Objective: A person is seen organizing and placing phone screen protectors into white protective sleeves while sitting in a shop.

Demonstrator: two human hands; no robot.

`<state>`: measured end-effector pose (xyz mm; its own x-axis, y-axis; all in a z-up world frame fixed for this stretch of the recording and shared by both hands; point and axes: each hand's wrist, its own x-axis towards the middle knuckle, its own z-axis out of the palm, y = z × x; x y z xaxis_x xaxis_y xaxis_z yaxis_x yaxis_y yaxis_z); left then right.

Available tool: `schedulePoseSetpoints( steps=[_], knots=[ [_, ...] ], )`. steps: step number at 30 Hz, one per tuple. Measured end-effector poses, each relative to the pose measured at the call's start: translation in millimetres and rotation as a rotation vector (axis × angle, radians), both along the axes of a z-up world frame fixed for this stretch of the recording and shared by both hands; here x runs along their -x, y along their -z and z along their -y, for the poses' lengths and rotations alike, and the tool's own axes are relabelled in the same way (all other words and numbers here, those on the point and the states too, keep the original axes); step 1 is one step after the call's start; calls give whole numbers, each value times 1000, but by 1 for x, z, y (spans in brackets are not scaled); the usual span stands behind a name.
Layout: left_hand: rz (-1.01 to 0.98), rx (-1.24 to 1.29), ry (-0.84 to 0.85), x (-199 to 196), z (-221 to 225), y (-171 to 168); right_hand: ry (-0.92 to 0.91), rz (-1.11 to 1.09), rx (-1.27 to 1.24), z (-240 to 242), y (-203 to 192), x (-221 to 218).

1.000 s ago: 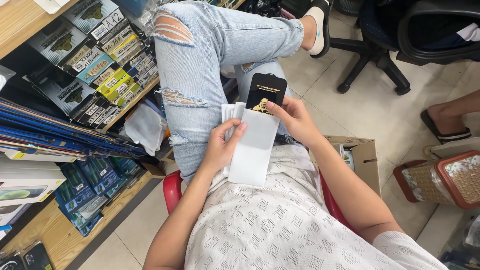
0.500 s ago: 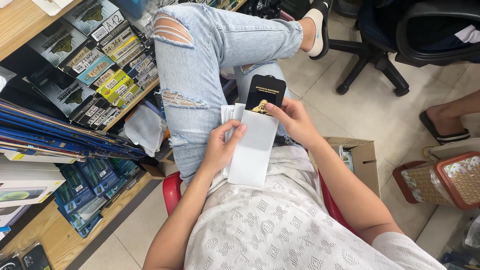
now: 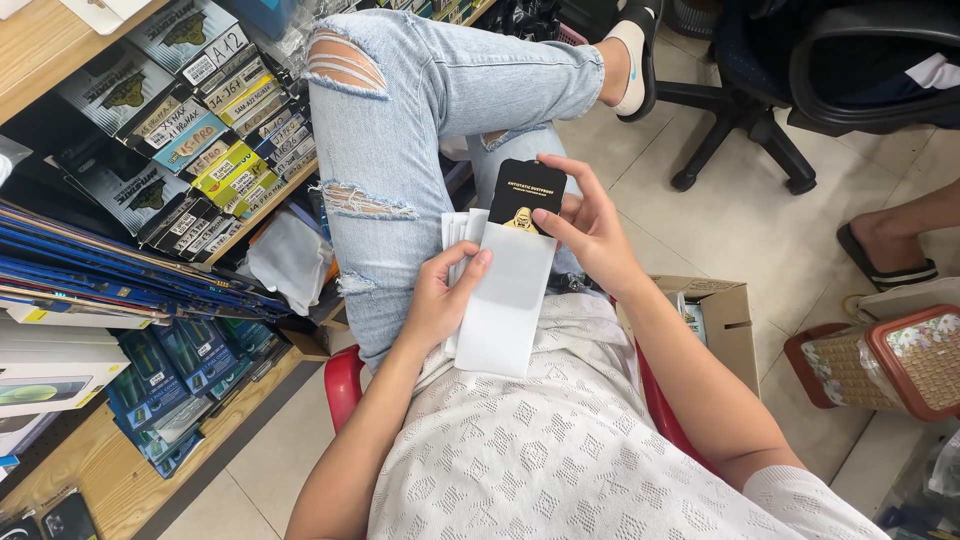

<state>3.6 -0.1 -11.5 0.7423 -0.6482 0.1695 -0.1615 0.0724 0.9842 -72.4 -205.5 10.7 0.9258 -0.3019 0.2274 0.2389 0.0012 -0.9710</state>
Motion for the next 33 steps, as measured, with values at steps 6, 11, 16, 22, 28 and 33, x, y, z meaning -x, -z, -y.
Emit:
schedulePoseSetpoints(
  steps=[6, 11, 16, 22, 28, 33],
  knots=[
    [5, -9, -27, 0, 1, 3, -39, -17, 41, -11, -17, 3],
    [-12, -7, -22, -2, 0, 7, -72, -12, 123, -10, -12, 5],
    [3, -14, -12, -3, 0, 2, -29, 2, 110, 11, 23, -3],
    [11, -15, -22, -2, 0, 8, 90, 0, 54, 14, 22, -3],
    [19, -27, -39, -3, 2, 14, 58, 3, 56, 2, 2, -2],
    [7, -17, -44, -6, 2, 20, 20, -12, 76, -2, 0, 0]
  ],
)
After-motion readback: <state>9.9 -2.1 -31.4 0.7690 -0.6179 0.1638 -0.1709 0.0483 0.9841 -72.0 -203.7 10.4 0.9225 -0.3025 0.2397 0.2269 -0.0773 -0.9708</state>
